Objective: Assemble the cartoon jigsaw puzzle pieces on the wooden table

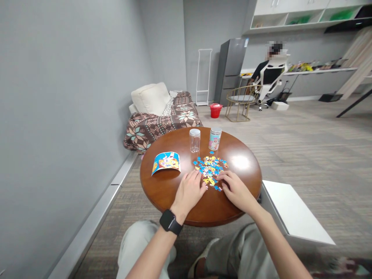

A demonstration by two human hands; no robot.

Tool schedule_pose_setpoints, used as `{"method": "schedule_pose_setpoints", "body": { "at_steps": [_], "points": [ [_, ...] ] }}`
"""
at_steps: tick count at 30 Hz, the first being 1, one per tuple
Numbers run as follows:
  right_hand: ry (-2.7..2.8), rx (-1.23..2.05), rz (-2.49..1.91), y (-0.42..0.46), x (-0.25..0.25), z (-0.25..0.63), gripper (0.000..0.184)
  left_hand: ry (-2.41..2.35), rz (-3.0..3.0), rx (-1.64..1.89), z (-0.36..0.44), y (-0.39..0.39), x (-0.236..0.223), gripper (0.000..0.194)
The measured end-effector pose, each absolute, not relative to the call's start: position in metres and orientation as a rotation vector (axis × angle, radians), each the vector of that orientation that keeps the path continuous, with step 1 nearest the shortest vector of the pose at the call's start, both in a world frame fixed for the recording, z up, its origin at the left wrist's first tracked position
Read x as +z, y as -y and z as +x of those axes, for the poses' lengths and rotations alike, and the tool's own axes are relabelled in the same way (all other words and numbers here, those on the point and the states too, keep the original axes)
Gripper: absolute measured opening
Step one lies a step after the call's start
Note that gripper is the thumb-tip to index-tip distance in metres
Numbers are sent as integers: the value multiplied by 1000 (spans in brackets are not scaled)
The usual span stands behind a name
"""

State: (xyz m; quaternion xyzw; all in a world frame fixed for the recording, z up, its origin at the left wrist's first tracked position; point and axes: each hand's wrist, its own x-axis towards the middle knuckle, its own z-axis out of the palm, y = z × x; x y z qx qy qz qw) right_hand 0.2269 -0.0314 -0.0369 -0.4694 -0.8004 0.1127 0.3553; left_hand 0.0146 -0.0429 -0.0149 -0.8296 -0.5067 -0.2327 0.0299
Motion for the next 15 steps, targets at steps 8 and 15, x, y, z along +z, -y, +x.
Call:
{"method": "schedule_pose_setpoints", "body": {
  "at_steps": [8, 15],
  "points": [
    [2020, 348, -1081, 29, -28, 212, 35, 1342, -2786, -659, 14, 45, -4, 18],
    [2060, 384, -1153, 36, -30, 217, 42, 1443, -2708, -711, 13, 43, -8, 22]
  ]
}}
